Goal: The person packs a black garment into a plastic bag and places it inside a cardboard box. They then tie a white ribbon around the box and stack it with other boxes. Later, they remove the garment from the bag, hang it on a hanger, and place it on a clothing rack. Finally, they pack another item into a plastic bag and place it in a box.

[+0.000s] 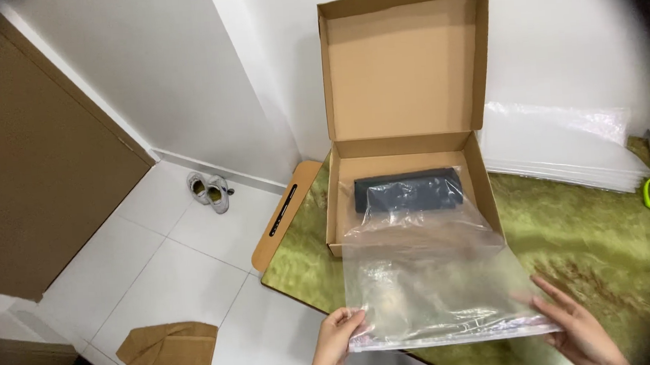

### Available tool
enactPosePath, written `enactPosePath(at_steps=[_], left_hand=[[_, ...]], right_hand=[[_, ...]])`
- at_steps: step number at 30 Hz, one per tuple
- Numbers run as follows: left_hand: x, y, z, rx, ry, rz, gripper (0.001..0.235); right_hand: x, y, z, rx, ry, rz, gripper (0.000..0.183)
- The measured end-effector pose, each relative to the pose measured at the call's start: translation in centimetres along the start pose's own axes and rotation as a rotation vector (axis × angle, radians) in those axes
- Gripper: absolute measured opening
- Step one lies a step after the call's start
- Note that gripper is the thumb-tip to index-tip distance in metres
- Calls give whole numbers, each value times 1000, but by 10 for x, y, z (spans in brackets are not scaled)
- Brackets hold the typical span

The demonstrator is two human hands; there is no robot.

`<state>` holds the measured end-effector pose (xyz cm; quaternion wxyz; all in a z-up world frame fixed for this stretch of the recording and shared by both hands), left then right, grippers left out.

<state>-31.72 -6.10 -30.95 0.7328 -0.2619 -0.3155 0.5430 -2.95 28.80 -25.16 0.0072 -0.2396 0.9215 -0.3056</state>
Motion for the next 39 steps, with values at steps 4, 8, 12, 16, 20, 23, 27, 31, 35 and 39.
enactPosePath(at_steps=[4,8,12,16,20,23,27,31,35,39], left_hand=[[-22,5,-58,-150,96,157,20],[-21,8,-94,-45,-194,150,32],[12,-31,-99,79,-306,-19,12],[34,-84,-83,42,-71,1,40],[26,-72,-96,127,-125,18,15],[29,-66,-86,221,-92,-3,23],[32,-70,-75,340,180,42,25],[31,-62,-78,355,333,25,27],[32,-76,-66,408,260,4,23],[32,-96,-58,386,195,3,27]], right_hand=[[-9,-17,53,227,253,221,47],[23,-39,76,177,420,166,46],[77,-95,108,233,394,72,32],[133,-118,139,236,102,-84,29],[169,-138,151,47,-164,-169,26],[185,-138,138,-55,-226,-145,37],[186,-94,156,-167,-223,-64,41],[189,-89,157,-159,-209,-36,37],[188,-95,147,-176,-183,-9,30],[175,-96,137,-170,-142,42,28]])
Point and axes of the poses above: each hand's wrist, its own y-axis towards the middle knuckle, its own x-axis out of the palm, z = x × y, the point moved 10 cm from there along y, towards the middle knuckle, and after that the axes turned 10 degrees about z, right-handed, at the moved point
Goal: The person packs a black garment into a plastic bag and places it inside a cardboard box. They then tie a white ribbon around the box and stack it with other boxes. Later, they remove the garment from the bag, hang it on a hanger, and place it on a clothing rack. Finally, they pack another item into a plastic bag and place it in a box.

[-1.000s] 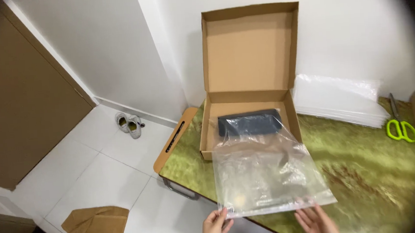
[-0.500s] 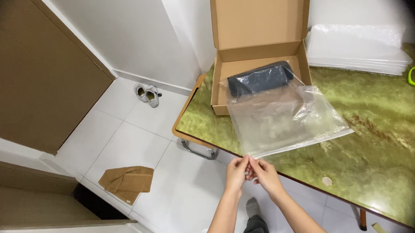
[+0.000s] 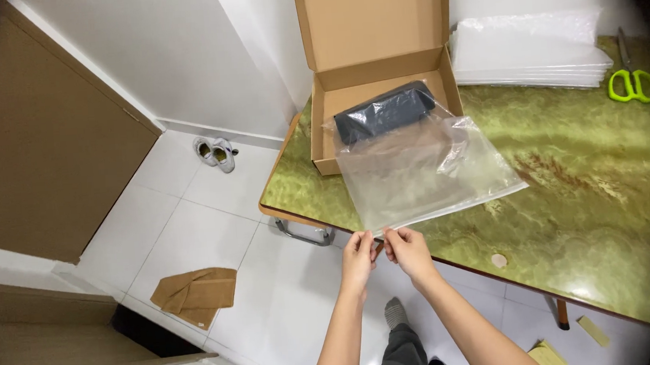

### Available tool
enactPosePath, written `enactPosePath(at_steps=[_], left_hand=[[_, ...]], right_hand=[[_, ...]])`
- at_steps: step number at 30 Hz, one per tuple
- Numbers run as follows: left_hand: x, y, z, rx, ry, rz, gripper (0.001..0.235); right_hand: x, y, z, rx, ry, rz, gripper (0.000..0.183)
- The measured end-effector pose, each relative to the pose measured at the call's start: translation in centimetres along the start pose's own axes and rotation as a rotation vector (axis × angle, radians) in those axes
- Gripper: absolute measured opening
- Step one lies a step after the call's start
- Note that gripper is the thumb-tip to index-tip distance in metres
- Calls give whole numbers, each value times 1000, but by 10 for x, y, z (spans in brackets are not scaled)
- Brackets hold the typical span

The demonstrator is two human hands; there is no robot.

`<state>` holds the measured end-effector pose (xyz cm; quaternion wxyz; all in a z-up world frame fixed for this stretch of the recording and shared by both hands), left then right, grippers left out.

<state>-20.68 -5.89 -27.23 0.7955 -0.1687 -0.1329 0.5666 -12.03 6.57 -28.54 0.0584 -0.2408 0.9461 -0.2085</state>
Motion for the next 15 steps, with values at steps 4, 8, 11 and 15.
enactPosePath(at_steps=[4,8,11,15], left_hand=[[-8,8,5,-15,-33,-16,28],[-32,23,6,-38,-71,54,23],[-58,44,4,-43,-77,109,23],[-56,46,1,-68,79,99,26]], right_hand=[[-46,26,-7,-23,0,74,26],[-133,69,1,-64,0,232,26],[-214,94,-7,-112,0,340,25],[-257,98,-33,-163,-17,404,23]])
Point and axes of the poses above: each hand's wrist, its own y-axis towards the middle knuckle, its own x-axis out of the palm, z = x × y, the point moved 10 cm from there along y, towards the middle knuckle, and after that the axes turned 10 degrees about z, right-handed, at the moved point
